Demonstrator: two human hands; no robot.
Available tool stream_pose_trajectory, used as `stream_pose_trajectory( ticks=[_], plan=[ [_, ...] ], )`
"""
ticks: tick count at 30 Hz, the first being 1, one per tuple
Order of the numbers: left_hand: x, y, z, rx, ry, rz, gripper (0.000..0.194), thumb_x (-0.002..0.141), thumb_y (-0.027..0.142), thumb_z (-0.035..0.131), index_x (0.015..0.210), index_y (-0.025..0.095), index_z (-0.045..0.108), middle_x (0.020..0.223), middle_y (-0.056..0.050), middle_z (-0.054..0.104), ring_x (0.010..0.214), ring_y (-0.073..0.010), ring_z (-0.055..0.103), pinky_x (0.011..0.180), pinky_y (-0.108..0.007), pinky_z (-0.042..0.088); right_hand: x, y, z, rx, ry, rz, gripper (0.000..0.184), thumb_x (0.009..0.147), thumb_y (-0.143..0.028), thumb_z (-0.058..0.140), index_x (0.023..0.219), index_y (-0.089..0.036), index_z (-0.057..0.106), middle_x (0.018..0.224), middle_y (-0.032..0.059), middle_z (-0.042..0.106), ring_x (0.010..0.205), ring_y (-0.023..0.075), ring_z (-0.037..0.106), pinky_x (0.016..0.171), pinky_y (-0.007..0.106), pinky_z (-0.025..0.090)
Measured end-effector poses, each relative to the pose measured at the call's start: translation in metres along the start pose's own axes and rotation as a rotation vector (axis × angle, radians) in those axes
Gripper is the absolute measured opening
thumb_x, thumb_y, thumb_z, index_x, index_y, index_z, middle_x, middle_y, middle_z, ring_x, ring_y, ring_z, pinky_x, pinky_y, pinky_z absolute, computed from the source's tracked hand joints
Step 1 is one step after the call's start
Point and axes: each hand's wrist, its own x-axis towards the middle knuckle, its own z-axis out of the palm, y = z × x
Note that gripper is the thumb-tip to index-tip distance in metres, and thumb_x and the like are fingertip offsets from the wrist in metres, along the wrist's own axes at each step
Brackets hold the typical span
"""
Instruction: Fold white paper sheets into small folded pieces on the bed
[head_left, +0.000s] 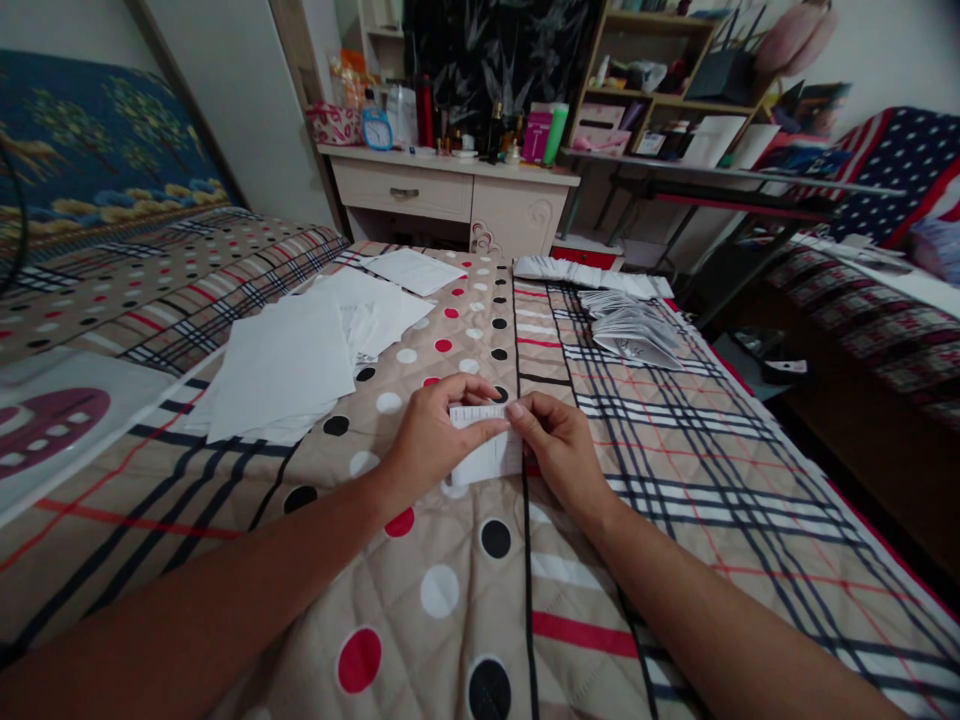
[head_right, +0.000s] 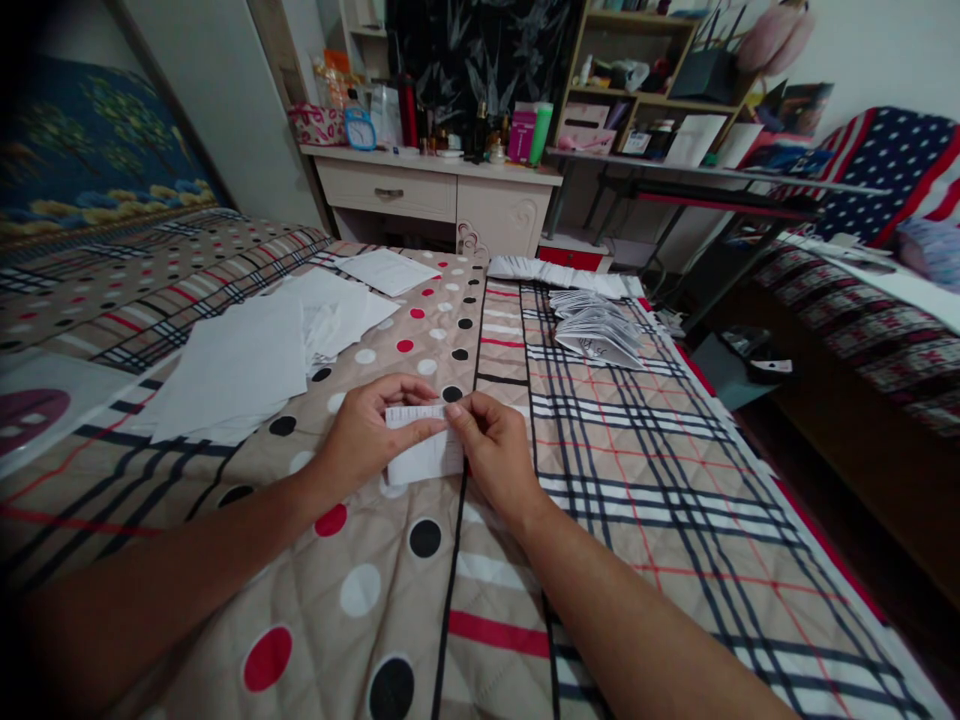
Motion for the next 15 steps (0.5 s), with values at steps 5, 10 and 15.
stream_pose_trajectory(
  ticks=[5, 10, 15],
  plan=[
    [0.0033, -0.0004, -0.0049, -0.111, -0.242, -0.280, 0.018, 0.078, 0.031, 0.068, 0.078, 0.013, 0.072, 0.074, -0.004, 0.072, 0.061, -0.0122, 0.064, 0.055, -0.020, 0.049, 0.0013, 0.0039, -0.0034, -0.056, 0.031, -0.003, 0.037, 0.085, -0.042, 0.058, 0.058, -0.019, 0.048, 0.055, -0.0043, 0.038, 0.052, 0.0097, 0.032, 0.047, 0.024, 0.024],
    [0.0036, -0.0035, -0.0060, -0.261, -0.403, -0.568, 0.021, 0.071, 0.026, 0.074, 0.086, 0.011, 0.072, 0.068, -0.005, 0.072, 0.049, -0.0125, 0.063, 0.046, -0.021, 0.050, 0.0053, 0.0079, -0.0058, -0.125, 0.105, 0.060, 0.042, 0.084, -0.049, 0.058, 0.056, -0.019, 0.048, 0.050, -0.0041, 0.041, 0.047, 0.0091, 0.033, 0.044, 0.024, 0.023],
    [0.0067, -0.0047, -0.0061, -0.298, -0.126, -0.517, 0.022, 0.066, 0.023, 0.079, 0.082, 0.012, 0.068, 0.067, -0.003, 0.071, 0.055, -0.0144, 0.066, 0.050, -0.024, 0.056, 0.0089, 0.0067, -0.0051, -0.006, 0.033, 0.048, 0.027, 0.075, -0.043, 0.071, 0.075, -0.017, 0.062, 0.064, -0.0012, 0.059, 0.053, 0.0106, 0.048, 0.046, 0.022, 0.036]
  ],
)
